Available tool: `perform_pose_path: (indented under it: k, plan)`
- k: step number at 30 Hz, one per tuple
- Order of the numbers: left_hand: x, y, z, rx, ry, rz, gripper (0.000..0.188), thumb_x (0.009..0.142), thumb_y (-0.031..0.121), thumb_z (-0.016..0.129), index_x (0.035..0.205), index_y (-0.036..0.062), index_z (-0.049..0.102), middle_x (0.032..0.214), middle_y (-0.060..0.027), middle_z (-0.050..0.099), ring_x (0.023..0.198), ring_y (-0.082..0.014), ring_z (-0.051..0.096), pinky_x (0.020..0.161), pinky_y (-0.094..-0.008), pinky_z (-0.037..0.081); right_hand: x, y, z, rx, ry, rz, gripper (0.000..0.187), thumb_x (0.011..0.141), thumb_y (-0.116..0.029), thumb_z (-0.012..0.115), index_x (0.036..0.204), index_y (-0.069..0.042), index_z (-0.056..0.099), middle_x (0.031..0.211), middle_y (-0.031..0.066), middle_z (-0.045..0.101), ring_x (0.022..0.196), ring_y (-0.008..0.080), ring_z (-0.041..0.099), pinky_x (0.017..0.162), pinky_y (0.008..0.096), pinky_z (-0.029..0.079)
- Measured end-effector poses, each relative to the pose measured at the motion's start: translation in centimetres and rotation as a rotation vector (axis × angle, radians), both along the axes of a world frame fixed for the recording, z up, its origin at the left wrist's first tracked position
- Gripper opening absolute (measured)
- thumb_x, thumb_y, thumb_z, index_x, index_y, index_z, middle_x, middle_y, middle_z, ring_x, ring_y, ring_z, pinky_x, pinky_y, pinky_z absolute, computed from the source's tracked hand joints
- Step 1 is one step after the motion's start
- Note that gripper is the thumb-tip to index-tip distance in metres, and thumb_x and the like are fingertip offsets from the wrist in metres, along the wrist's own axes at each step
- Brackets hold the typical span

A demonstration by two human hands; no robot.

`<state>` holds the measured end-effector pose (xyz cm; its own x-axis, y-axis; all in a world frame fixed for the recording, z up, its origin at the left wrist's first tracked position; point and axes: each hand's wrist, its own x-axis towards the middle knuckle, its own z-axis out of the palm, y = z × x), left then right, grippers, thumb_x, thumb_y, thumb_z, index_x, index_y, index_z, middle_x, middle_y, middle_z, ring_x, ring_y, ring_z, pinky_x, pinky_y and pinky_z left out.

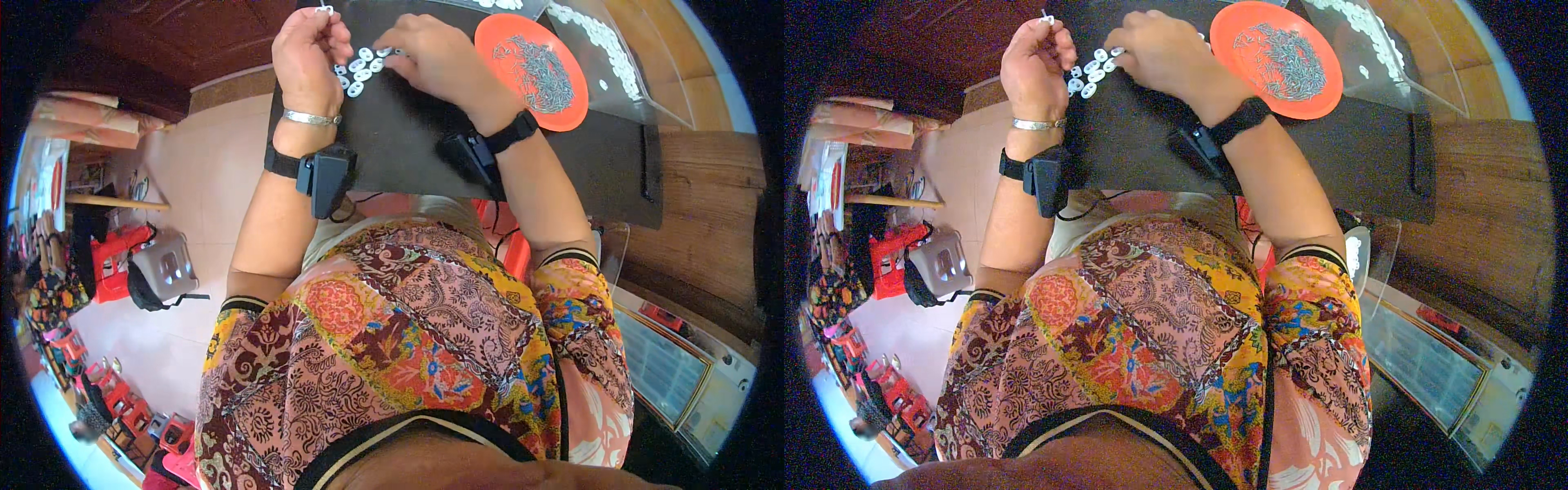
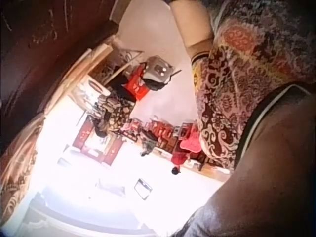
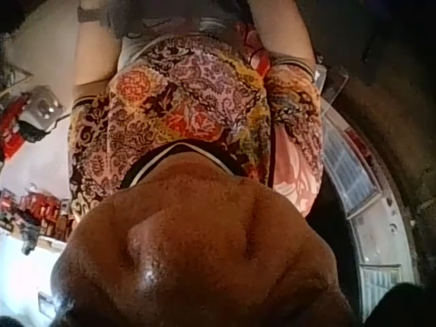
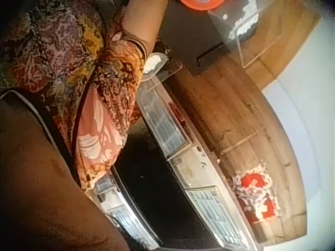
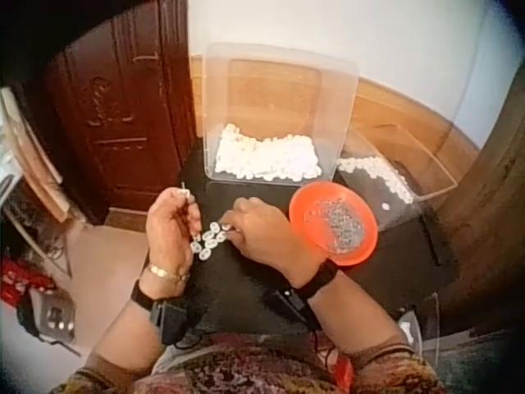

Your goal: The person is manually inserting small metal pins into white plastic connector pieces on a workbench.

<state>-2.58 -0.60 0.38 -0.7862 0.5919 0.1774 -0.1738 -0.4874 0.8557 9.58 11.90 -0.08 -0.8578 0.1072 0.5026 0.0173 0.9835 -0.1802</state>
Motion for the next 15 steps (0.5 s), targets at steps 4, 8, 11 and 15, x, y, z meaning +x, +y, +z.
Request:
perform_pose_path:
  k: [4,8,11,15]
  plan:
    - [0.25,-0.05,0.28,-0.013,-0.006,-0.010,0.018,0.089,0.013,0.045,0.082,-0.0009,0.055,0.065,-0.0087,0.056,0.054,-0.0165,0.049,0.048,-0.0261,0.037,-0.53,-0.54,-0.58,0.041,-0.030,0.086,0.015,0.074,-0.015,0.065,0.088,-0.009,0.062,0.086,0.0082,0.058,0.085,0.0280,0.058,0.073,0.0394,0.049]
    - [-0.01,0.04,0.01,0.001,-0.006,-0.042,0.017,0.089,0.013,0.046,0.083,-0.0007,0.055,0.066,-0.0088,0.056,0.055,-0.0165,0.049,0.048,-0.0256,0.037,-0.49,-0.31,-0.70,0.021,-0.056,0.075,0.014,0.074,-0.014,0.065,0.087,-0.009,0.062,0.088,0.0080,0.059,0.086,0.0284,0.058,0.075,0.0384,0.048]
    - [0.10,0.02,-0.03,-0.005,-0.020,-0.022,0.017,0.089,0.012,0.045,0.083,-0.0006,0.055,0.066,-0.0085,0.056,0.054,-0.0164,0.049,0.048,-0.0254,0.037,-0.31,-0.44,-0.43,-0.036,-0.081,0.080,0.014,0.074,-0.014,0.064,0.086,-0.008,0.062,0.088,0.0077,0.059,0.086,0.0283,0.058,0.075,0.0386,0.048]
    - [0.21,-0.04,0.07,-0.006,-0.018,-0.038,0.017,0.089,0.012,0.045,0.082,-0.0002,0.055,0.065,-0.0086,0.056,0.054,-0.0164,0.049,0.048,-0.0254,0.037,-0.22,-0.13,-0.54,-0.053,-0.066,0.060,0.013,0.075,-0.015,0.064,0.086,-0.009,0.062,0.088,0.0075,0.059,0.087,0.0278,0.057,0.075,0.0388,0.048]
